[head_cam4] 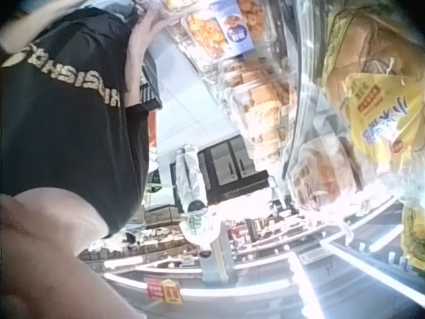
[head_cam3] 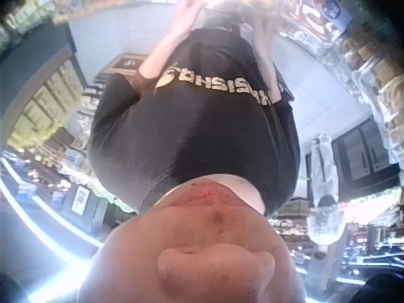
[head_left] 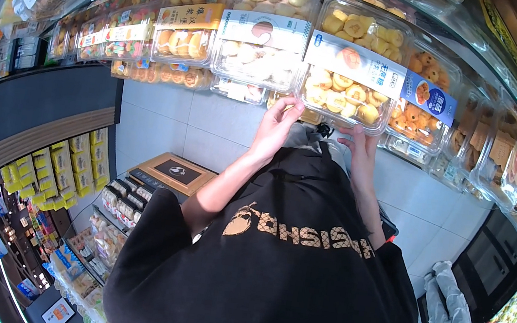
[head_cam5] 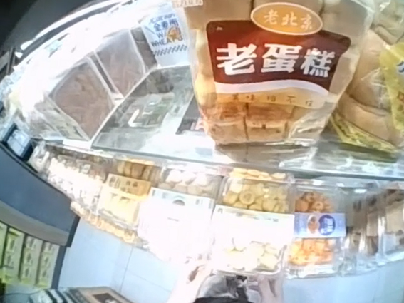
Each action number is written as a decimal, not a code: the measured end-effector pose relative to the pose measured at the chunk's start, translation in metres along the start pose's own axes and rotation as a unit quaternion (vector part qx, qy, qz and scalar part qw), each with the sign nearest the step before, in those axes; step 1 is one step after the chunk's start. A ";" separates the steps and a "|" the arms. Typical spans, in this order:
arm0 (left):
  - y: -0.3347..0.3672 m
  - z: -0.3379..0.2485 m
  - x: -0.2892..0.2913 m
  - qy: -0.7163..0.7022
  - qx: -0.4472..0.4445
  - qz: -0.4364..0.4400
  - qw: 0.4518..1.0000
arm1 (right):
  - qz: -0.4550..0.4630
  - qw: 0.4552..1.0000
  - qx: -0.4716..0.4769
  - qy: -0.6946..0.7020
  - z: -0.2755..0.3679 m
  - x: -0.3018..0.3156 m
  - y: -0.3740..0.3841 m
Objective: The person browses packaged baked goods and snacks on store shelves, repeatedly picking up containers one at a time, turning them over by hand, and placing them back onto the shelves.
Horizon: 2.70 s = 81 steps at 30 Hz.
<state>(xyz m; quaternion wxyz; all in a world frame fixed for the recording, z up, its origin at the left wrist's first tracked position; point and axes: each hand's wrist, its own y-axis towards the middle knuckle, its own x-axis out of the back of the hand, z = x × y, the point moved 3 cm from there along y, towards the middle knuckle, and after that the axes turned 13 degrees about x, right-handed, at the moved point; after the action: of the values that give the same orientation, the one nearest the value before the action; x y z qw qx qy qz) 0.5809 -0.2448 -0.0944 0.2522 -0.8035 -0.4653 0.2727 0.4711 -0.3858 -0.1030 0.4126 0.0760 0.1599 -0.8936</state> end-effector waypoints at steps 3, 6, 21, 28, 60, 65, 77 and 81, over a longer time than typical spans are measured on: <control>0.003 0.000 0.000 0.003 0.003 -0.002 1.000 | -0.018 1.000 0.003 -0.004 0.000 -0.002 0.001; 0.006 0.000 0.002 -0.003 0.018 0.013 1.000 | -0.032 0.999 -0.002 0.017 -0.003 -0.003 0.004; -0.004 -0.057 0.112 -0.350 0.090 0.063 0.930 | 0.143 0.988 -0.044 0.028 0.014 -0.083 -0.029; 0.002 -0.060 0.129 -0.262 0.118 0.140 0.948 | 0.164 0.955 -0.089 0.229 0.005 -0.115 -0.018; -0.002 -0.080 0.183 0.237 -0.034 0.271 0.932 | 0.115 0.989 -0.094 -0.027 0.023 -0.163 -0.020; -0.011 -0.094 0.162 0.260 -0.095 0.230 0.933 | 0.103 0.993 -0.016 -0.059 0.043 -0.157 -0.023; -0.016 -0.118 0.144 0.360 -0.285 0.141 0.877 | 0.079 0.780 0.416 -0.461 0.078 -0.158 -0.023; -0.020 -0.117 0.143 0.405 -0.249 0.123 0.871 | -0.007 0.739 0.469 -0.484 0.081 -0.165 -0.028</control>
<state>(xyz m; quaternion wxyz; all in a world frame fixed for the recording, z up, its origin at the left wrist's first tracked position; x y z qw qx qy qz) 0.7074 -0.1268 -0.0251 0.1743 -0.9305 -0.2718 -0.1728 0.5565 -0.2797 0.0229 0.3402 -0.1844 -0.5001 -0.7747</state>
